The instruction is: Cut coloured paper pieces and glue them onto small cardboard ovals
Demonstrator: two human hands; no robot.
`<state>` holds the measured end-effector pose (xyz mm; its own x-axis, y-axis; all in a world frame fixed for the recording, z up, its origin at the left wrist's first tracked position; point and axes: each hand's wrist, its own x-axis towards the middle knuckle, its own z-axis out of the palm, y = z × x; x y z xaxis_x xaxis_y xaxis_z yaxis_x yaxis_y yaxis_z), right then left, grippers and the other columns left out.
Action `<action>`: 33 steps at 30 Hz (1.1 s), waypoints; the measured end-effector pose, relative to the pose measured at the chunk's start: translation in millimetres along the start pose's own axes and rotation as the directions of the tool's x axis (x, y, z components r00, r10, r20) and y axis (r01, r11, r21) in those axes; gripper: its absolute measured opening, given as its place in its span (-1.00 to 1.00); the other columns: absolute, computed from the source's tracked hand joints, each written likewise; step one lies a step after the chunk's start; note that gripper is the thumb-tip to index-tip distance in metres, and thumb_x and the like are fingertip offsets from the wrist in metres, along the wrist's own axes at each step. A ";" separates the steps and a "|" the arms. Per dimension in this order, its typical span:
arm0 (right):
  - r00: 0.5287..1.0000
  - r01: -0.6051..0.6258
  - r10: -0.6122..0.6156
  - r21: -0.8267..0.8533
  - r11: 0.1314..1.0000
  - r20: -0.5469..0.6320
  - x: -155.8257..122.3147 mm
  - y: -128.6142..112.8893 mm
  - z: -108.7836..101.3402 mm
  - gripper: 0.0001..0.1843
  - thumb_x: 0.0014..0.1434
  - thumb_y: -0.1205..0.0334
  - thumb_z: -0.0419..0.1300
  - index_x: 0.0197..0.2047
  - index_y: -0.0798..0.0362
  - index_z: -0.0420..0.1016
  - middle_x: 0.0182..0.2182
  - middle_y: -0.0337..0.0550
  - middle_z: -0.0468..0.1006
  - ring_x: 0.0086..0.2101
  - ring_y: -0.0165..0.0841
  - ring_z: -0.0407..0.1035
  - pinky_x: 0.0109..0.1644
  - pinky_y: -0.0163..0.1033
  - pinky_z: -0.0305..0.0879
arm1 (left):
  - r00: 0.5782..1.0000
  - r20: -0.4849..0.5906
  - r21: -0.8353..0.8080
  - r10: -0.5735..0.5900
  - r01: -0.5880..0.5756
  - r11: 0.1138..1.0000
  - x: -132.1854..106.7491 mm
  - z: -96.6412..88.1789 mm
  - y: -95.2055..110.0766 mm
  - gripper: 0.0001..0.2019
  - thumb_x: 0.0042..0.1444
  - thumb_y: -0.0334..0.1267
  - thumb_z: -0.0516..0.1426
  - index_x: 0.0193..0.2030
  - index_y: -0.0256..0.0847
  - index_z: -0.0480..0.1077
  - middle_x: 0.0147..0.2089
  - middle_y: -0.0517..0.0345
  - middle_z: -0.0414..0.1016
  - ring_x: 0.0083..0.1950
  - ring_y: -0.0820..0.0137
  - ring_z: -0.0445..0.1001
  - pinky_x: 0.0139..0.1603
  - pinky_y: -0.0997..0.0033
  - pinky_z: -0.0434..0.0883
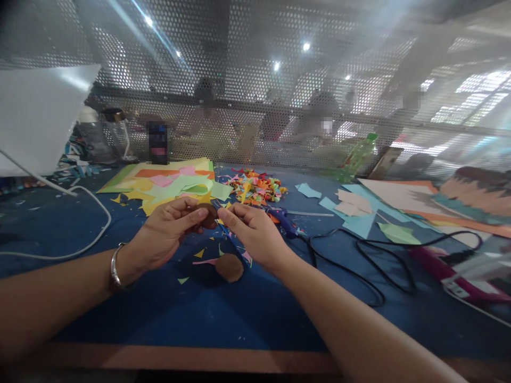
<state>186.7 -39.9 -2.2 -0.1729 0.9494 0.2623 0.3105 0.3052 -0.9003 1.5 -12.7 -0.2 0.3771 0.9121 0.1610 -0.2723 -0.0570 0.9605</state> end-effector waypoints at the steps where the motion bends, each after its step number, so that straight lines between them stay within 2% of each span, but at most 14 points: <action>1: 1.000 0.000 0.000 -0.005 1.000 0.011 0.0 -0.4 -0.4 -0.53 0.27 -0.19 0.09 -0.47 0.01 0.22 -0.61 -0.39 0.07 -0.59 -0.49 -0.06 -0.55 -0.31 -0.10 | 1.000 0.003 0.020 0.008 -0.008 1.000 0.2 -0.5 0.1 -0.87 0.05 -0.28 0.31 -0.32 -0.24 0.47 -0.40 0.19 0.61 -0.35 0.50 0.55 -0.36 0.57 0.37; 12: 0.998 0.007 -0.001 -0.086 0.996 0.061 -0.8 -2.7 -2.4 -0.52 0.28 -0.18 0.09 -0.49 0.01 0.25 -0.62 -0.38 0.12 -0.60 -0.48 -0.02 -0.53 -0.30 -0.09 | 0.998 0.048 0.135 0.036 -0.042 0.990 -0.1 -3.4 -0.1 -0.91 0.06 -0.26 0.30 -0.34 -0.21 0.52 -0.44 0.21 0.56 -0.40 0.50 0.48 -0.41 0.52 0.31; 33: 0.997 0.052 -0.043 -0.149 0.987 0.064 -0.4 -2.4 -2.4 -0.51 0.29 -0.16 0.07 -0.51 0.02 0.21 -0.57 -0.34 0.13 -0.55 -0.47 0.00 -0.50 -0.30 -0.05 | 0.999 0.014 0.110 0.032 -0.033 0.993 0.0 -2.7 1.0 -0.92 0.03 -0.28 0.30 -0.41 -0.22 0.52 -0.49 0.25 0.49 -0.45 0.54 0.36 -0.41 0.51 0.25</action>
<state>188.2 -40.9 0.7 -0.2455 0.9287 0.2781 0.4369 0.3621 -0.8234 -1.2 -11.7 0.2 0.3806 0.9040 0.1947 -0.1856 -0.1316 0.9738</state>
